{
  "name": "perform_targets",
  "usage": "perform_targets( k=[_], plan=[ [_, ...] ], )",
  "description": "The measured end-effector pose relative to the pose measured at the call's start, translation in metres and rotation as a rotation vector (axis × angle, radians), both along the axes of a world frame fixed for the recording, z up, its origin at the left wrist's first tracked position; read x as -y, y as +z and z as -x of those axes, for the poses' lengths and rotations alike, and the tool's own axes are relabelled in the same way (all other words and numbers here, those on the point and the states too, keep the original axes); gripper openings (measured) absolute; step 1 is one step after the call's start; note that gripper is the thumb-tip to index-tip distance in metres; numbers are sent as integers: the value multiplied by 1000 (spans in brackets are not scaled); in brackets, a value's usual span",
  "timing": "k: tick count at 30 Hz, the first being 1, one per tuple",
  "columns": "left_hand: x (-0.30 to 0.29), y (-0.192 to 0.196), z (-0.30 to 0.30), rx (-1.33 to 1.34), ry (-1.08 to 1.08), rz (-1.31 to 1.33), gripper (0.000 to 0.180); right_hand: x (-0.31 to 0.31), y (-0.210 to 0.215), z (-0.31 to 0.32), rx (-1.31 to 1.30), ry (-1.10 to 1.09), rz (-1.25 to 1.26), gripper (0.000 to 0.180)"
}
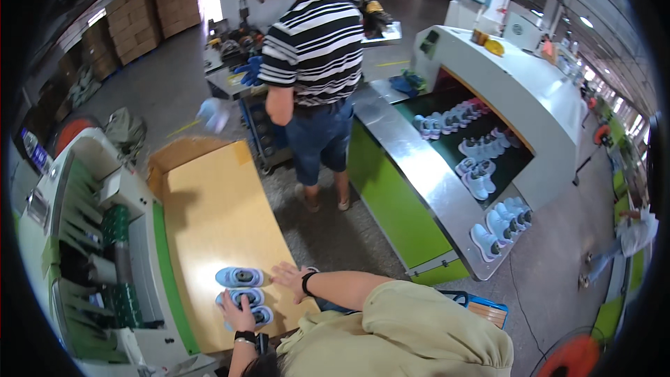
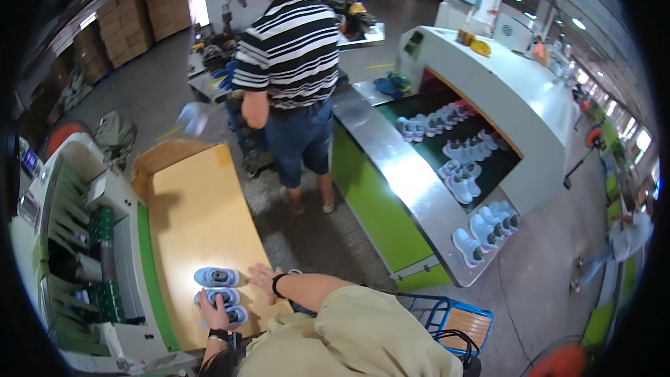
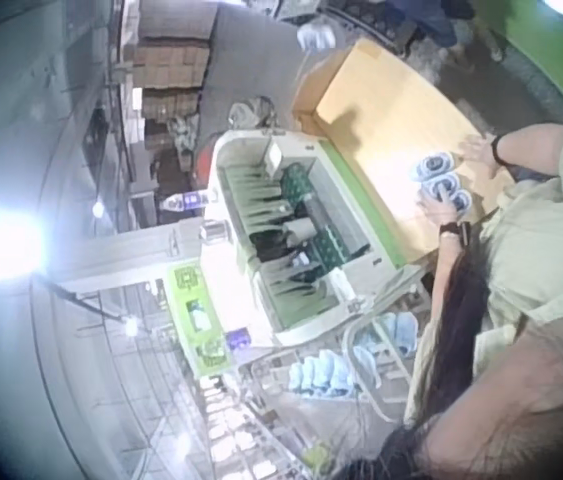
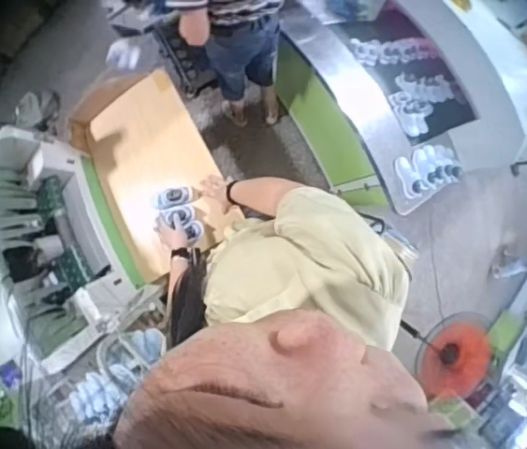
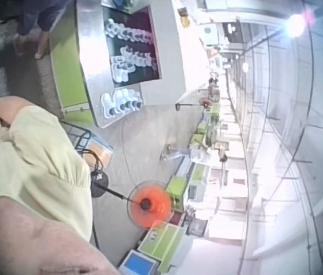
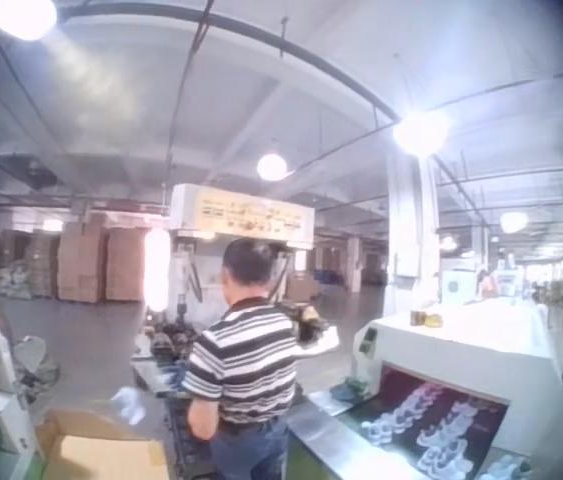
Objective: The person repeatedly picks up pairs of light blue sneakers from a conveyor belt and places them into a cardboard box on a wooden table. The person handles the shoes by hand, arranging them in rows inside the box.
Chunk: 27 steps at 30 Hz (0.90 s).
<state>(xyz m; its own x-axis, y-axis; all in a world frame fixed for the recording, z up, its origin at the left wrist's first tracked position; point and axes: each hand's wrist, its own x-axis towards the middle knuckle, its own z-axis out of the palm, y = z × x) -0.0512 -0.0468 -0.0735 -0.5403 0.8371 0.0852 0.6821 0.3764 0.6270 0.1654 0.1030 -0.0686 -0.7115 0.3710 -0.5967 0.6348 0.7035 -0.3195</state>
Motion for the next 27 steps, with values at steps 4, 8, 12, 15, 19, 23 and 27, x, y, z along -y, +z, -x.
perform_targets(
  k=[4, 8, 12, 15, 19, 23, 27],
  plan=[
    [11, 10, 6, -20, 29, 40, 64, 3, 23, 11, 14, 53, 7, 127],
    [6, 12, -1, 29, 9, 13, 66, -1, 23, 6, 10, 49, 0, 125],
    [16, 13, 9, 106, 59, -50, 70, 0, 58, 23, -55, 108, -20, 112],
    [6, 23, 3, 155, 58, 21, 69, -6, 71, 4, -261, 140, -96, 91],
    [7, 36, -3, 15, 120, 136, 75, -36, 36, 15, -371, -30, -143, 57],
    [9, 47, -6, 20, 164, 162, 72, -130, 29, 80, -272, -173, -131, 49],
    [5, 49, -8, 16, 166, 171, 72, -222, 6, 194, -626, -296, -12, 72]
  ],
)
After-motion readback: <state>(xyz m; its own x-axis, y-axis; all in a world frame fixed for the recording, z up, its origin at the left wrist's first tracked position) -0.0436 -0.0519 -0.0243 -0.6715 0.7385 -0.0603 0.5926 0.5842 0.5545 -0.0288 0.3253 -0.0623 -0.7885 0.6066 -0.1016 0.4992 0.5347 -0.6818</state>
